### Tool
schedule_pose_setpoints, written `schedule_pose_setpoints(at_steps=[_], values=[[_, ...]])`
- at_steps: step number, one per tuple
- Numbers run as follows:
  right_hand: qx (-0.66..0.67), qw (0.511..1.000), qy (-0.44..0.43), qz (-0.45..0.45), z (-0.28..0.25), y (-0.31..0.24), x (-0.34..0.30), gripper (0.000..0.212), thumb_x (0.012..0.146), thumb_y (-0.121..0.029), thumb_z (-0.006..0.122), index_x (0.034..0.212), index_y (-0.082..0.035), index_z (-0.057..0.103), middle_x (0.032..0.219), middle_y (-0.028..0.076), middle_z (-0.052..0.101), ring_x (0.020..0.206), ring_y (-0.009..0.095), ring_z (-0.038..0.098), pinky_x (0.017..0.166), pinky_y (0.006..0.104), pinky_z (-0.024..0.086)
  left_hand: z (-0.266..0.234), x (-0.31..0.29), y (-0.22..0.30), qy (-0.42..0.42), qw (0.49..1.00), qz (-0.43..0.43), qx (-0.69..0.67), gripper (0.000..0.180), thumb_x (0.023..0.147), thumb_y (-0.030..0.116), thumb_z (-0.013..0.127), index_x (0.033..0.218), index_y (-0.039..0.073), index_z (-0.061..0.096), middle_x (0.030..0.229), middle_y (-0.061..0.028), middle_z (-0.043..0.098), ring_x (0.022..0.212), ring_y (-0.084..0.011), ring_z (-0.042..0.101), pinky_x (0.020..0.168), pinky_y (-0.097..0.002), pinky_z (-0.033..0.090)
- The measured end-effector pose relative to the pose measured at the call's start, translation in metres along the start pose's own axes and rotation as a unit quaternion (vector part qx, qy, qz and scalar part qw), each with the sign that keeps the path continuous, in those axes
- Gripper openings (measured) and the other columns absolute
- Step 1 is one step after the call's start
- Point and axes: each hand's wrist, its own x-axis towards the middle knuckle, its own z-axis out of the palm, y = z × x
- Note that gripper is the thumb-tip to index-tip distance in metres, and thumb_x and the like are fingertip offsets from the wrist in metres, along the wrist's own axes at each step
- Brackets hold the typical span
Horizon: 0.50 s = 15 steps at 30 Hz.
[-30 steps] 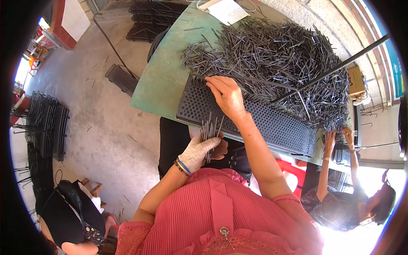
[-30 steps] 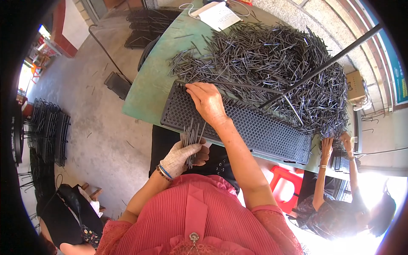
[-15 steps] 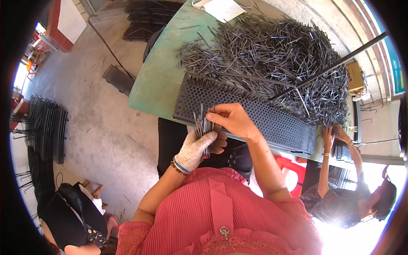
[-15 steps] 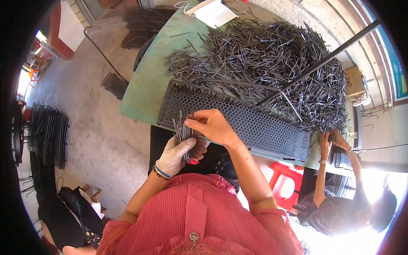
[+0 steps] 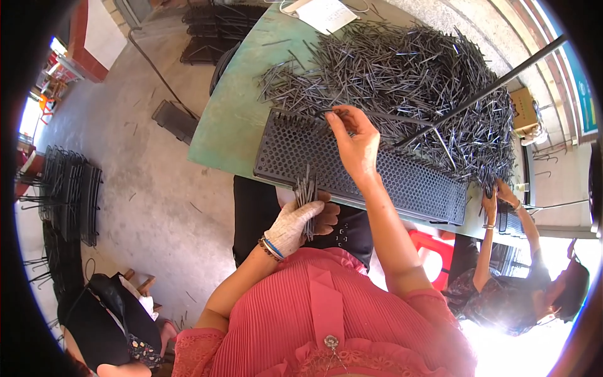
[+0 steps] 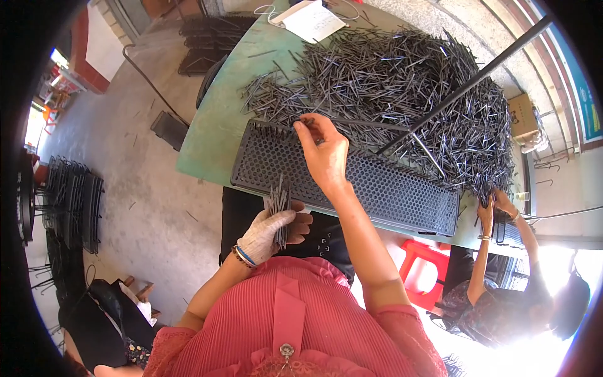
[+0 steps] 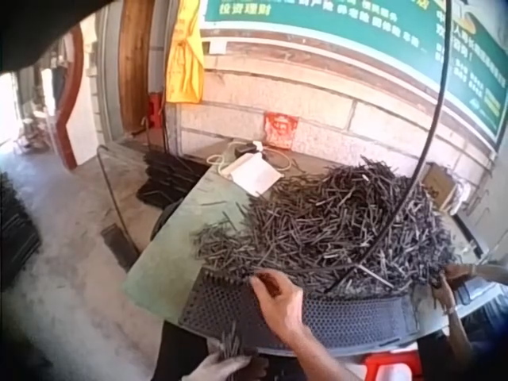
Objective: Inserting thin metal rods into a perforated component.
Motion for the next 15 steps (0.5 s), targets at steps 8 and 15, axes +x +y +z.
schedule_pose_setpoints(at_steps=[8,15], values=[[-0.063,0.997,0.003,-0.034,0.007,0.011,0.001,0.019,0.087,-0.013,0.072,0.101,-0.001,0.068,0.085,0.007,0.072,0.076,0.01,0.065,0.07,0.0256,0.051,0.004,-0.003,0.005,0.04,0.999,-0.003,-0.007,0.028,0.097,0.018,0.055,0.121,0.003,0.053,0.104,-0.014,0.068,0.088,-0.022,0.069,0.073,-0.0339,0.059],[-0.094,0.994,-0.008,-0.06,0.011,0.016,-0.005,0.018,0.086,-0.01,0.072,0.101,-0.002,0.066,0.084,0.008,0.071,0.073,0.011,0.066,0.069,0.0259,0.052,0.001,-0.001,0.005,0.03,0.999,0.002,-0.017,0.026,0.097,0.016,0.054,0.119,0.002,0.053,0.104,-0.0152,0.068,0.088,-0.0227,0.069,0.074,-0.035,0.059]])
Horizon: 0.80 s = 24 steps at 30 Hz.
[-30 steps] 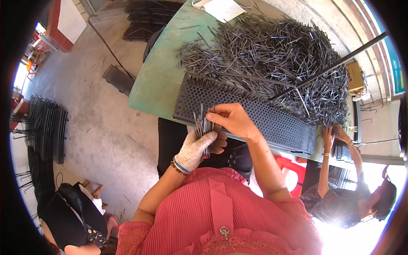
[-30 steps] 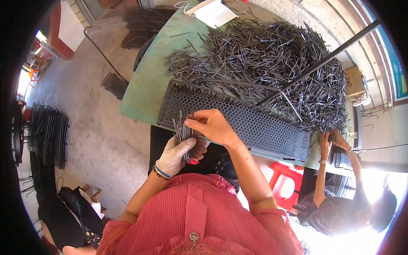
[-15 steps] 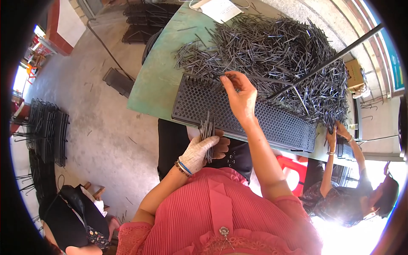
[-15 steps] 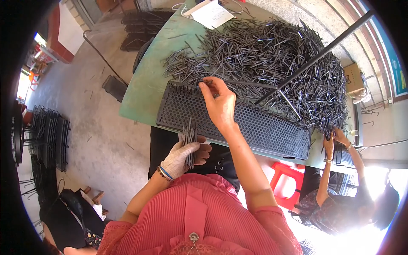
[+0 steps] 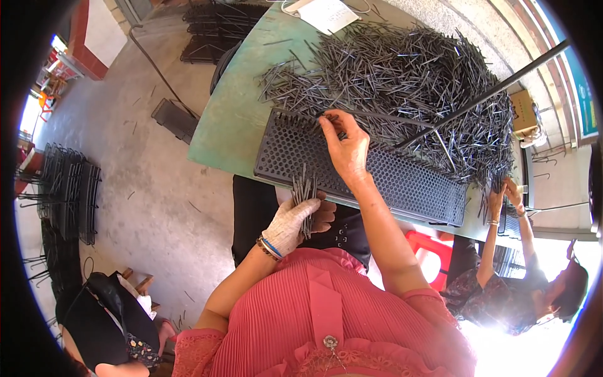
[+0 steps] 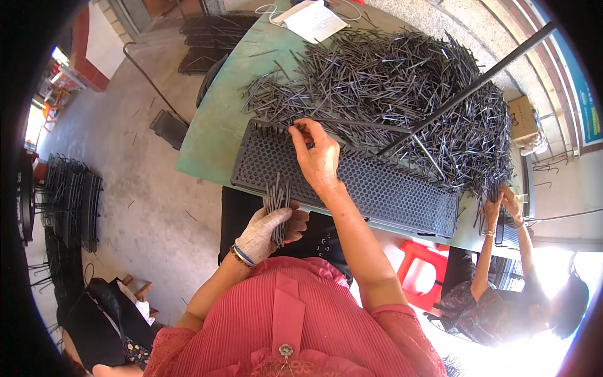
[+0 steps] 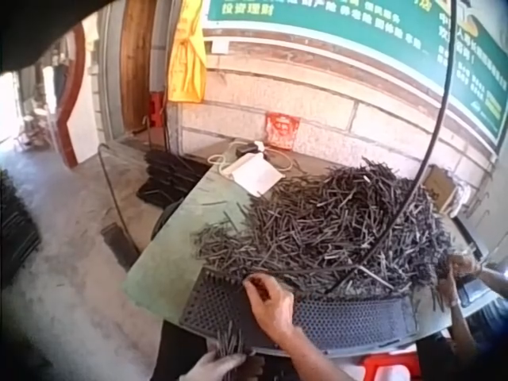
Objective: Inserting thin metal rods into a perforated component.
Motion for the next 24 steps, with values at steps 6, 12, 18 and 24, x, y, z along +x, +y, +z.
schedule_pose_setpoints(at_steps=[6,12,18,24], values=[[-0.013,0.998,0.008,-0.059,0.004,0.006,-0.001,0.019,0.083,-0.009,0.073,0.099,-0.004,0.065,0.083,0.01,0.07,0.071,0.022,0.067,0.066,0.0312,0.053,-0.001,0.001,0.0,-0.003,1.0,0.0,-0.003,0.027,0.096,0.015,0.055,0.119,0.001,0.054,0.104,-0.0155,0.068,0.087,-0.0229,0.069,0.073,-0.0343,0.059],[-0.026,0.996,-0.006,-0.089,0.006,0.009,-0.005,0.02,0.082,-0.007,0.072,0.101,-0.004,0.065,0.085,0.008,0.07,0.078,0.024,0.066,0.072,0.034,0.053,-0.003,0.001,-0.001,-0.003,1.0,0.001,-0.006,0.027,0.096,0.015,0.056,0.119,0.001,0.054,0.103,-0.0155,0.068,0.087,-0.0225,0.07,0.073,-0.0335,0.059],[-0.032,0.997,-0.013,-0.076,0.005,0.009,-0.005,0.028,0.083,-0.003,0.071,0.11,-0.003,0.063,0.092,0.008,0.071,0.08,0.018,0.068,0.074,0.0299,0.054,-0.002,0.0,0.0,-0.001,1.0,0.001,-0.001,0.027,0.096,0.015,0.056,0.119,0.001,0.054,0.103,-0.0153,0.068,0.085,-0.0222,0.069,0.072,-0.0329,0.059],[-0.114,0.976,-0.006,-0.183,0.002,0.013,-0.004,0.03,0.083,-0.004,0.071,0.112,-0.005,0.066,0.095,0.009,0.07,0.086,0.025,0.066,0.078,0.0328,0.053,-0.002,0.0,0.0,-0.007,1.0,-0.003,0.01,0.028,0.096,0.016,0.056,0.12,0.002,0.053,0.102,-0.0146,0.068,0.084,-0.0221,0.069,0.071,-0.0325,0.059]])
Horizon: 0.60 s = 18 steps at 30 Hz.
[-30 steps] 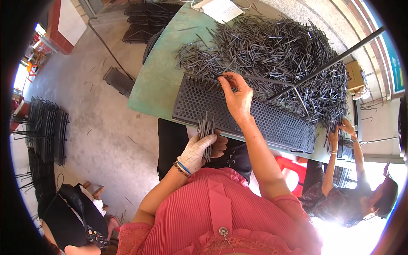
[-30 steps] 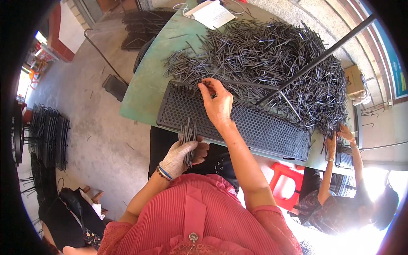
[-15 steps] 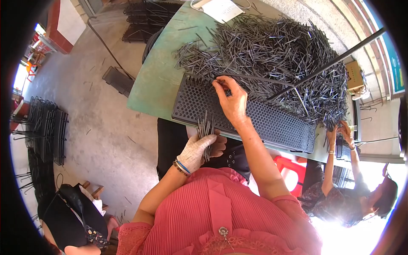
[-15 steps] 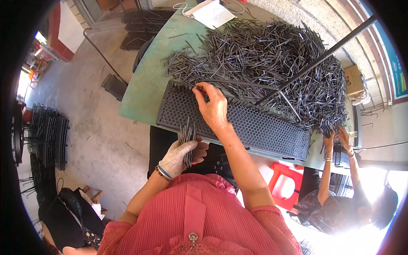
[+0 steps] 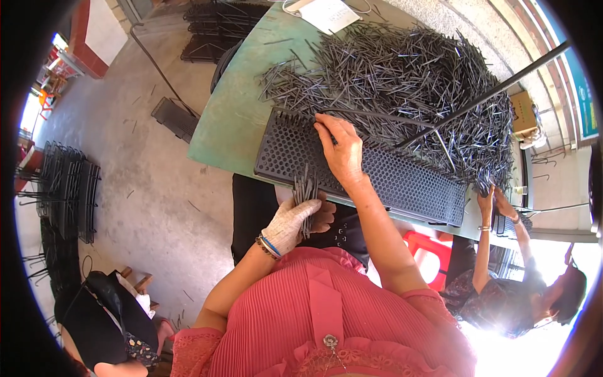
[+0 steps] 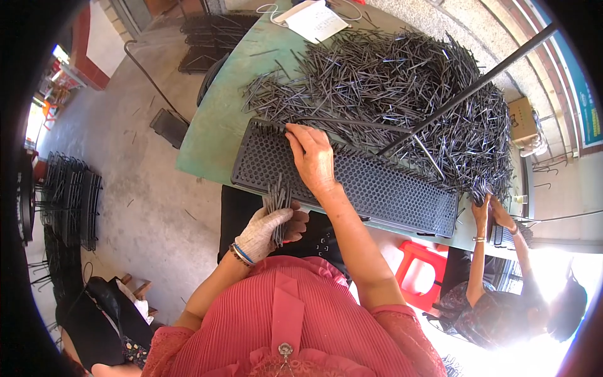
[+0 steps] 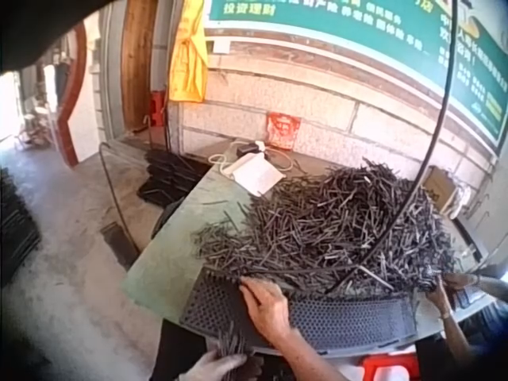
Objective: Inserting thin metal rods into a perforated component.
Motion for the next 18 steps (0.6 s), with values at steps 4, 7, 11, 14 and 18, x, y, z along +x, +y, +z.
schedule_pose_setpoints(at_steps=[4,7,11,14,18], values=[[-0.033,0.999,-0.003,-0.031,0.001,-0.004,0.003,0.024,0.085,-0.005,0.068,0.109,-0.005,0.068,0.1,0.009,0.069,0.092,0.026,0.064,0.084,0.0363,0.047,-0.001,0.0,-0.001,-0.01,1.0,-0.009,0.017,0.03,0.096,0.018,0.056,0.121,0.002,0.053,0.103,-0.0145,0.068,0.084,-0.022,0.069,0.072,-0.0328,0.058],[-0.066,0.996,-0.016,-0.056,0.001,-0.002,0.006,0.023,0.086,-0.006,0.066,0.109,-0.005,0.068,0.101,0.008,0.069,0.095,0.025,0.063,0.087,0.037,0.044,0.0,0.001,-0.001,-0.01,1.0,-0.008,-0.009,0.031,0.096,0.019,0.056,0.121,0.002,0.053,0.103,-0.0145,0.068,0.085,-0.0221,0.069,0.073,-0.0329,0.058],[-0.062,0.997,-0.019,-0.047,-0.002,0.0,0.0,0.025,0.087,-0.007,0.066,0.112,-0.005,0.067,0.102,0.009,0.069,0.097,0.025,0.062,0.09,0.0357,0.041,-0.002,0.001,-0.001,-0.013,1.0,-0.009,-0.005,0.032,0.096,0.019,0.056,0.122,0.002,0.052,0.103,-0.0146,0.068,0.085,-0.0223,0.069,0.073,-0.0333,0.058],[-0.056,0.996,-0.02,-0.064,-0.001,-0.002,-0.002,0.025,0.086,-0.006,0.066,0.111,-0.005,0.068,0.102,0.01,0.069,0.096,0.026,0.062,0.09,0.0362,0.043,-0.001,0.001,0.0,-0.015,1.0,-0.012,-0.003,0.032,0.096,0.021,0.056,0.123,0.002,0.052,0.103,-0.0145,0.068,0.086,-0.0224,0.069,0.073,-0.0332,0.058],[-0.052,0.998,0.022,-0.016,-0.015,-0.013,-0.004,0.023,0.087,-0.008,0.067,0.109,-0.005,0.069,0.102,0.011,0.069,0.092,0.025,0.063,0.081,0.0344,0.048,0.0,-0.001,0.001,-0.026,1.0,-0.002,0.011,0.033,0.098,0.023,0.053,0.124,0.003,0.051,0.104,-0.0134,0.068,0.085,-0.0206,0.068,0.072,-0.0315,0.058]])
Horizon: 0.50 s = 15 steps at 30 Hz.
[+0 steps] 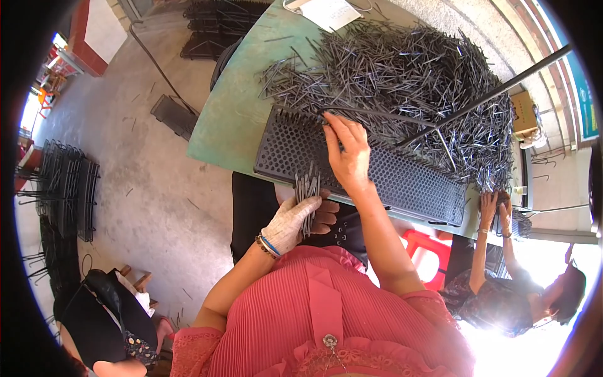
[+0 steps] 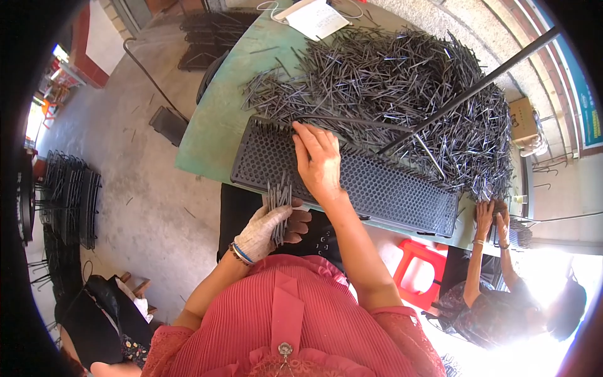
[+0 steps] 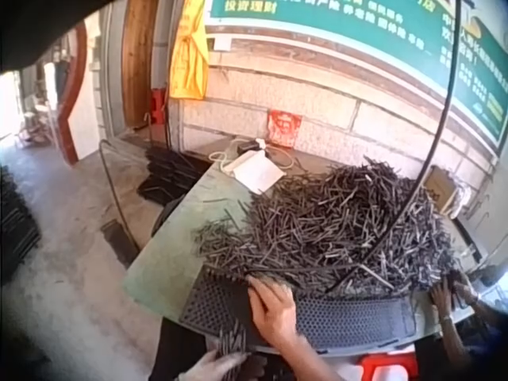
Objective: Inserting thin metal rods into a perforated component.
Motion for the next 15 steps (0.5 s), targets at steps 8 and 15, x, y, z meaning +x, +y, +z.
schedule_pose_setpoints(at_steps=[8,15], values=[[0.275,0.847,-0.319,0.323,-0.046,-0.021,-0.013,0.031,0.088,-0.02,0.072,0.105,0.006,0.068,0.088,0.009,0.07,0.076,0.009,0.062,0.066,0.0245,0.051,-0.001,0.001,0.006,-0.04,0.998,0.043,0.025,0.036,0.099,0.024,0.051,0.126,0.001,0.051,0.105,-0.0127,0.068,0.083,-0.0186,0.068,0.069,-0.0297,0.057],[0.392,0.79,-0.218,0.419,-0.047,-0.008,-0.02,0.022,0.089,-0.016,0.069,0.101,0.002,0.068,0.087,0.006,0.071,0.077,0.008,0.062,0.066,0.0224,0.049,0.005,0.004,0.0,0.011,0.999,0.033,-0.007,0.036,0.098,0.024,0.053,0.125,0.001,0.052,0.104,-0.0135,0.068,0.083,-0.0194,0.068,0.069,-0.0301,0.058]])
